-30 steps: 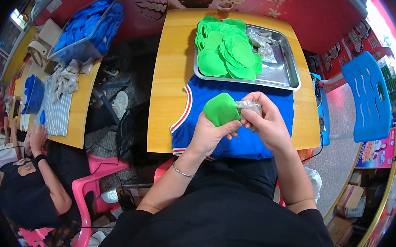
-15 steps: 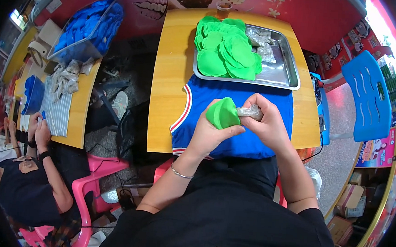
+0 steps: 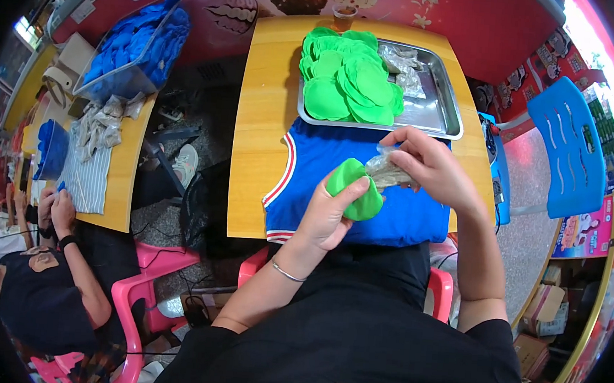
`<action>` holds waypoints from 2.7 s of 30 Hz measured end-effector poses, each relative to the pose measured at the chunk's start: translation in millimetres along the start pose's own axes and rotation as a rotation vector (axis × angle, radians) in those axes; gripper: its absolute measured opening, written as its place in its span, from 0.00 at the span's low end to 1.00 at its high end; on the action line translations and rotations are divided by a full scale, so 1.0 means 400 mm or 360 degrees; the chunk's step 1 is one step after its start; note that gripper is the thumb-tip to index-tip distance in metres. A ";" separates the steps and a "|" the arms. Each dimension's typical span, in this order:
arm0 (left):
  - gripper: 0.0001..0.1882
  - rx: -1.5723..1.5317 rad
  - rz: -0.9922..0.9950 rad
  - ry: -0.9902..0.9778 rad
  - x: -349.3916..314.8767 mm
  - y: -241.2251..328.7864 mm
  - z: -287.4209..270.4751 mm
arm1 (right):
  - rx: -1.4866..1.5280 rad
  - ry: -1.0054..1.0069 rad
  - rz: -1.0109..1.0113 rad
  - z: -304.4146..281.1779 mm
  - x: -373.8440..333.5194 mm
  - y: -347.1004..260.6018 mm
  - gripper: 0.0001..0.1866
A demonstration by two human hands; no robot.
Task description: The recorder is seen assembling small green circular fabric pieces onto thin white sticks.
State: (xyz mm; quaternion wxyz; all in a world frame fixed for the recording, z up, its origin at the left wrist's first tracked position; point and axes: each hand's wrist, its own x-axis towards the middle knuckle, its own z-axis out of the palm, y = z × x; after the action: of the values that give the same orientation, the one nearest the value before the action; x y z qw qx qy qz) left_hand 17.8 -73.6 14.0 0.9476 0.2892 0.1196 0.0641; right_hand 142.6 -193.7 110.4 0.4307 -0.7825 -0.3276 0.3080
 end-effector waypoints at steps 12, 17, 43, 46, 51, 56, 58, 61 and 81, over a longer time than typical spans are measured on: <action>0.17 -0.0433 -0.0236 0.0110 -0.020 -0.054 0.031 | -0.0182 -0.0100 -0.0159 -0.004 0.058 0.011 0.14; 0.15 -0.0060 -0.0124 0.0063 -0.007 -0.051 0.014 | -0.0091 -0.0193 -0.0177 -0.010 0.060 0.023 0.17; 0.10 0.0260 0.0354 0.0008 0.005 -0.041 -0.006 | -0.0430 -0.0287 -0.0276 0.007 0.012 0.026 0.13; 0.10 0.0141 0.0322 0.0015 0.005 -0.047 -0.013 | -0.0382 -0.0388 -0.0367 0.017 0.010 0.022 0.12; 0.09 0.0000 0.0336 0.0103 -0.002 -0.042 0.010 | -0.0684 0.0127 -0.0353 0.069 0.007 0.042 0.10; 0.08 0.0153 0.0368 0.0071 -0.003 -0.045 0.002 | -0.0780 -0.0173 -0.0130 0.065 0.009 0.020 0.11; 0.07 0.0120 0.0328 0.0057 0.002 -0.043 -0.010 | -0.0775 -0.0162 -0.0117 0.063 0.012 0.027 0.11; 0.06 -0.0009 0.0245 0.0090 0.006 -0.028 -0.009 | -0.0284 -0.0170 -0.0113 0.050 0.009 0.043 0.13; 0.24 -0.0099 0.0072 0.0072 0.000 -0.031 0.005 | 0.0249 0.0030 -0.0235 0.064 0.014 0.048 0.12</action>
State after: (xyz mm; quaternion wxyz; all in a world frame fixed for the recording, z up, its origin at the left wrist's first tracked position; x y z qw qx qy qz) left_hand 19.1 -84.8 8.5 0.9515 0.2609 0.1323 0.0957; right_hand 130.9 -185.1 81.3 0.5151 -0.7230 -0.3552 0.2928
